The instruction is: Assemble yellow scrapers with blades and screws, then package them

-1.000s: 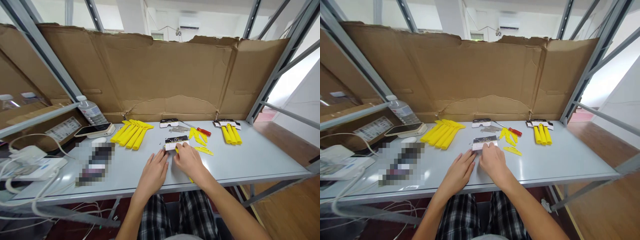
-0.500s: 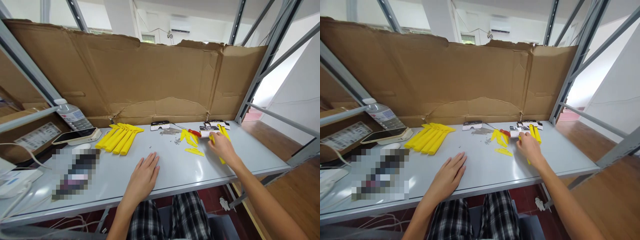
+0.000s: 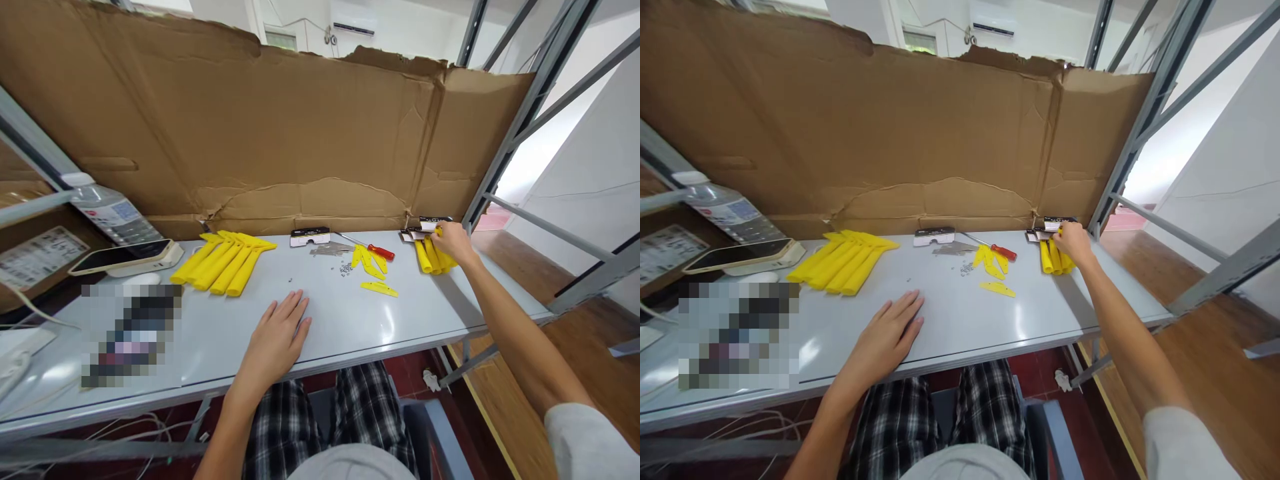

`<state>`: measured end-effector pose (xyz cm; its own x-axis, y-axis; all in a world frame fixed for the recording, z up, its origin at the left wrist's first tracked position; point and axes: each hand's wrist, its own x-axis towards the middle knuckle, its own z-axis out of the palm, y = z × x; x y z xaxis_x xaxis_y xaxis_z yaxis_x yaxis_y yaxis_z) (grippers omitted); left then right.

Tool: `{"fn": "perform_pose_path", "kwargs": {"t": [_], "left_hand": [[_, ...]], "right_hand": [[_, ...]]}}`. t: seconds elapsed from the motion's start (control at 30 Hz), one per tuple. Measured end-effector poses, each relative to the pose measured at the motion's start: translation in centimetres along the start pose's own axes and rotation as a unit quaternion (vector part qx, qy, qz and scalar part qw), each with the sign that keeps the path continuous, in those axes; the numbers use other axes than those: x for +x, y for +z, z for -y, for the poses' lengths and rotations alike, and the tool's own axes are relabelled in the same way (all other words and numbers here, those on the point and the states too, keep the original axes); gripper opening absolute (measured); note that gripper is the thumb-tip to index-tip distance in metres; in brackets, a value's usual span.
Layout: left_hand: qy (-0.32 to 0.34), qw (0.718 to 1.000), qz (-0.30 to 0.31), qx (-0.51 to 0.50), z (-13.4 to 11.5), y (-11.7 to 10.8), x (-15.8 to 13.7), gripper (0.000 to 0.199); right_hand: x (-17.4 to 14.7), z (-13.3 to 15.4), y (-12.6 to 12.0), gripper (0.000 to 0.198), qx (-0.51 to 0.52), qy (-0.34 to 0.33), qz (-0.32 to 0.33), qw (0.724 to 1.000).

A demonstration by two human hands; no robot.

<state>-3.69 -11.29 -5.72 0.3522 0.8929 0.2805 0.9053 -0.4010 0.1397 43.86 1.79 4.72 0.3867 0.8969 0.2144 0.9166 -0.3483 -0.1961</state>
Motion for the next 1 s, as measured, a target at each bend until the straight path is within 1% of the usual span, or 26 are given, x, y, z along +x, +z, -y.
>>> {"fn": "perform_pose_path", "kwargs": {"t": [0.13, 0.3, 0.43, 0.57, 0.7, 0.77, 0.87, 0.93, 1.0], "left_hand": [[0.000, 1.000, 0.003, -0.002, -0.1, -0.1, 0.0, 0.060], [0.003, 1.000, -0.012, -0.006, 0.0, 0.2, 0.0, 0.059], [0.007, 1.000, -0.005, -0.003, 0.0, 0.1, 0.0, 0.059], [0.001, 1.000, 0.008, 0.006, -0.3, -0.4, 0.0, 0.059], [-0.004, 1.000, 0.012, 0.002, -0.8, -0.8, -0.1, 0.058], [-0.007, 1.000, 0.011, 0.001, -1.0, -0.7, -0.1, 0.057], [-0.010, 1.000, 0.010, 0.005, -1.3, -0.9, -0.2, 0.054], [-0.004, 1.000, 0.013, 0.009, -1.4, -1.5, 0.1, 0.052], [0.011, 0.999, 0.031, 0.010, -1.1, -2.7, 1.1, 0.049]], "right_hand": [[1.7, -1.1, 1.3, 0.055, 0.001, 0.018, 0.028, 0.999], [2.3, -2.0, 2.3, 0.056, -0.001, 0.022, 0.052, 0.998], [2.8, -1.7, 2.2, 0.057, -0.008, 0.052, 0.057, 0.997], [3.4, -1.0, 1.9, 0.062, -0.016, 0.075, 0.064, 0.995], [2.5, -0.2, 1.2, 0.064, -0.034, 0.080, 0.049, 0.995], [1.4, 0.8, 0.9, 0.067, -0.043, 0.065, 0.025, 0.997], [-0.6, 3.4, 0.6, 0.065, -0.030, 0.004, -0.026, 0.999], [-1.5, 5.8, 0.9, 0.061, -0.016, -0.051, -0.024, 0.998], [-2.0, 8.5, 1.5, 0.057, -0.002, -0.112, 0.000, 0.994]]}}
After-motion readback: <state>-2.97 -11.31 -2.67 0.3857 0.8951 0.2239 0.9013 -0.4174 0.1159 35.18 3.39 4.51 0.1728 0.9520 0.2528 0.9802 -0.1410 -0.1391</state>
